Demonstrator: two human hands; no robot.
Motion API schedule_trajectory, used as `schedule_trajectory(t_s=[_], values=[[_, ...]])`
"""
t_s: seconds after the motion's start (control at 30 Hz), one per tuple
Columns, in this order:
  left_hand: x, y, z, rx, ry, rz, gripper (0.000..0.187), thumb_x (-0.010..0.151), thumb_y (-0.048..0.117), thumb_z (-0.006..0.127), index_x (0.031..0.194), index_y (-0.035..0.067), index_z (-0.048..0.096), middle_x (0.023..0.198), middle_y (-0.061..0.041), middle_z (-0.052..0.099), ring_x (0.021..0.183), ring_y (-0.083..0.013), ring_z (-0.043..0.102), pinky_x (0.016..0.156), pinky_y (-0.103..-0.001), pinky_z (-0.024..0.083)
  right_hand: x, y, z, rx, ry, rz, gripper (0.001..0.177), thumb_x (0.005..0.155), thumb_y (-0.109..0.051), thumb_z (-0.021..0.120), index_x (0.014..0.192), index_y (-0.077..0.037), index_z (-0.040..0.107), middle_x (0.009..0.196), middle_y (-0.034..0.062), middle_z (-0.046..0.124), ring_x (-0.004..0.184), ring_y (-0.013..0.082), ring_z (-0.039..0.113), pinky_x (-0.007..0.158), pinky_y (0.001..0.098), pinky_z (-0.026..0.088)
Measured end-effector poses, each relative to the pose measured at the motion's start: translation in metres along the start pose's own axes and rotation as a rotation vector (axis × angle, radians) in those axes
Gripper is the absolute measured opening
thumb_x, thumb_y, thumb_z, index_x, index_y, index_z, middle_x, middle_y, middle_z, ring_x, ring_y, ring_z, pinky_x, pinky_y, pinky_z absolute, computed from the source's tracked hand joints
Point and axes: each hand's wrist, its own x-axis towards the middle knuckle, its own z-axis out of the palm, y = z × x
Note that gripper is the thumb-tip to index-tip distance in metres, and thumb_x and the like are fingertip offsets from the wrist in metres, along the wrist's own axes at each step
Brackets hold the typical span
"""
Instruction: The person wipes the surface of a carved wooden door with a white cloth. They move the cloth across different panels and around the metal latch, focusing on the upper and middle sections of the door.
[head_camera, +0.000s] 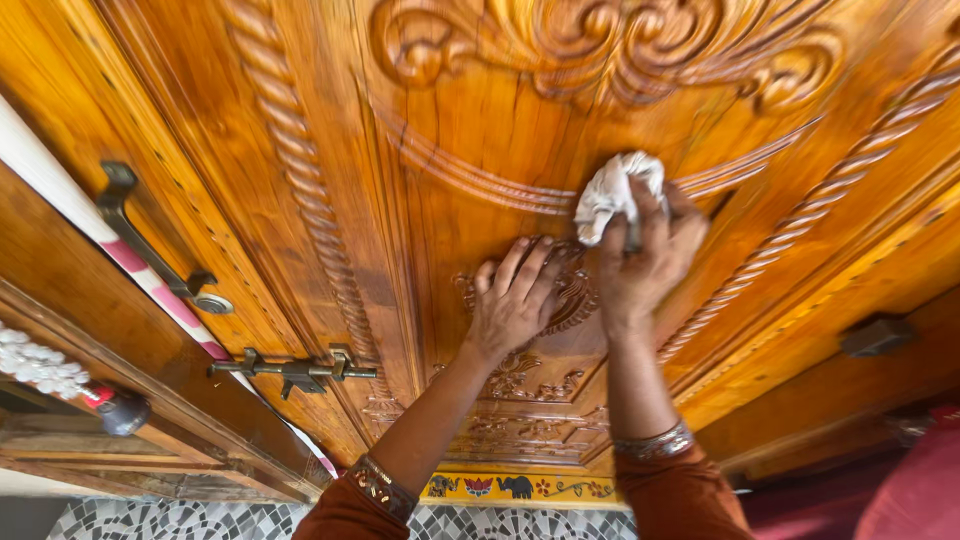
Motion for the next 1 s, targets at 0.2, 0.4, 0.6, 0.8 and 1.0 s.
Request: schedule_trajectory(t_s=[0.2, 0.4, 0.6, 0.8, 1.0], values=[[0.004, -0.003, 0.034, -0.015, 0.217, 0.034, 0.042, 0.094, 0.031, 0.068, 0.135, 0.019, 0.062, 0.158, -0.003, 0.041, 0.147, -0.0253, 0.032, 0.112, -0.048, 0.026, -0.005, 0.023, -0.018, -0.011, 0.056, -0.226, 0.045, 0.09, 0.003, 0.071, 0.132, -0.013, 0.072, 0.126, 0.0149, 0.059, 0.117, 0.0297, 0.057, 0.098, 0.044, 0.05], [0.016, -0.001, 0.045, -0.049, 0.295, 0.03, 0.041, 0.095, 0.031, 0.065, 0.133, 0.018, 0.061, 0.154, -0.008, 0.042, 0.145, -0.0303, 0.033, 0.11, -0.051, 0.03, -0.03, 0.068, -0.029, -0.063, 0.096, -0.159, 0.05, 0.088, 0.011, 0.062, 0.134, -0.008, 0.068, 0.131, 0.0136, 0.056, 0.123, 0.0279, 0.054, 0.107, 0.0419, 0.047], [0.019, 0.005, 0.014, 0.004, 0.22, 0.001, 0.035, 0.095, 0.029, 0.065, 0.128, 0.017, 0.062, 0.155, -0.006, 0.044, 0.145, -0.0298, 0.036, 0.107, -0.049, 0.032, -0.073, 0.053, -0.019, -0.031, -0.023, -0.321, 0.042, 0.087, 0.002, 0.068, 0.127, -0.01, 0.069, 0.128, 0.0184, 0.057, 0.12, 0.0345, 0.054, 0.101, 0.0482, 0.047], [0.015, 0.013, 0.005, 0.031, 0.15, -0.063, 0.032, 0.093, 0.022, 0.067, 0.124, 0.013, 0.062, 0.161, -0.005, 0.039, 0.152, -0.0264, 0.031, 0.105, -0.048, 0.033, -0.044, 0.081, -0.029, -0.075, 0.056, -0.224, 0.043, 0.092, 0.004, 0.066, 0.132, -0.013, 0.069, 0.129, 0.0156, 0.059, 0.121, 0.0333, 0.055, 0.102, 0.0462, 0.049], [0.014, 0.021, 0.004, 0.108, 0.063, -0.104, 0.034, 0.088, 0.02, 0.07, 0.119, 0.011, 0.061, 0.166, -0.008, 0.028, 0.157, -0.0298, 0.019, 0.108, -0.053, 0.034, -0.087, 0.071, -0.031, -0.118, -0.154, -0.39, 0.042, 0.097, -0.003, 0.069, 0.136, -0.016, 0.069, 0.118, 0.0131, 0.058, 0.112, 0.0321, 0.055, 0.092, 0.0463, 0.046]])
